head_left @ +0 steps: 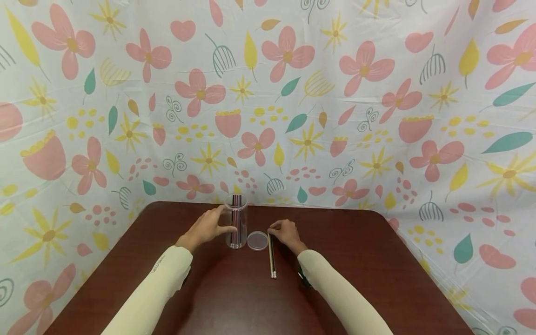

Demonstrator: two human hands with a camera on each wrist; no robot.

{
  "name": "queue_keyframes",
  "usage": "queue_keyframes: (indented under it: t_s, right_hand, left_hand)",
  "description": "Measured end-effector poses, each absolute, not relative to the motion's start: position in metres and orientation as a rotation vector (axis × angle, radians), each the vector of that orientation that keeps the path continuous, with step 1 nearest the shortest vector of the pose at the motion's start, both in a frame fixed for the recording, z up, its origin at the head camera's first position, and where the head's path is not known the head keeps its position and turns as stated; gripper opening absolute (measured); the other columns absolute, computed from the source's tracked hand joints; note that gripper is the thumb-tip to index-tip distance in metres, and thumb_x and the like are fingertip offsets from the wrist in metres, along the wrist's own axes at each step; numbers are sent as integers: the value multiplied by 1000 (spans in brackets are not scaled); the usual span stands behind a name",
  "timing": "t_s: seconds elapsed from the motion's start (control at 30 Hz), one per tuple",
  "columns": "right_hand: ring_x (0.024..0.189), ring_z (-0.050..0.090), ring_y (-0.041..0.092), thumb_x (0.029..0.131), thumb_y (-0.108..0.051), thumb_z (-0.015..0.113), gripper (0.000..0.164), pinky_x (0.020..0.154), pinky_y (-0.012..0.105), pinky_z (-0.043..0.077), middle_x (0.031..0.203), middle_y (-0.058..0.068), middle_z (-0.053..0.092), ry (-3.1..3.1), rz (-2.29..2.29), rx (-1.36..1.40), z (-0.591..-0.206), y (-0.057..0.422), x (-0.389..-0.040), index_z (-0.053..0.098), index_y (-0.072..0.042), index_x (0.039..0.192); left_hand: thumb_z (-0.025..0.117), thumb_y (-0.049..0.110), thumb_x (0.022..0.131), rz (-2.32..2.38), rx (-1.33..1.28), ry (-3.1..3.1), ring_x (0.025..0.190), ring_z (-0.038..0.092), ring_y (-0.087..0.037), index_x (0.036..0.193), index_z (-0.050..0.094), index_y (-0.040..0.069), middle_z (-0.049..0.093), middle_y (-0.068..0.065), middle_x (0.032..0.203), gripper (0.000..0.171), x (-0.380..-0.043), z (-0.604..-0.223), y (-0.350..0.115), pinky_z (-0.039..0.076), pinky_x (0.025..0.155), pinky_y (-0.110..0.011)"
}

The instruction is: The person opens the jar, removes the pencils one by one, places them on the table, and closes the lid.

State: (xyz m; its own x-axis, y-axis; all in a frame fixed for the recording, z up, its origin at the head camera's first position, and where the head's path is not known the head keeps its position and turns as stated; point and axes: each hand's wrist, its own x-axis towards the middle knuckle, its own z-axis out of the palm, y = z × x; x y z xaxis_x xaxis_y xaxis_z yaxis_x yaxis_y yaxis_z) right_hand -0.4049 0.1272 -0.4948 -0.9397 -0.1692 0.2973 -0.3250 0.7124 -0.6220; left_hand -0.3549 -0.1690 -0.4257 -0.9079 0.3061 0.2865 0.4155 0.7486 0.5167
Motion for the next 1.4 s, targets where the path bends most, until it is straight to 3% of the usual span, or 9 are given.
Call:
queue_keyframes:
  t_s: [0.7,0.97,1.4]
  right_hand:
    - [91,75,28,94,-20,79,18,78,43,62,98,12,79,-2676,1020,386,-484,132,-412,81,-5,104]
    - [89,76,24,95,-22,79,20,76,40,62,99,10,79,-2691,1017,411,-461,134,-409,80,-6,106]
    - [102,74,27,97,-19,76,24,86,44,61,109,11,78,-2593,1067,597,-408,117,-404,78,-3,115]
  left_hand:
    - [83,47,86,-905,-582,-2754,135,56,-34,144,51,10,64,-12,142,76,-354,-425,-171,46,110,-53]
    - [82,47,87,-901,-610,-2753,135,56,-35,143,51,8,64,-12,142,75,-352,-424,-169,45,110,-54]
    - [83,46,88,-868,-609,-2767,135,56,-36,146,49,8,64,-12,142,77,-356,-424,-172,46,109,-54]
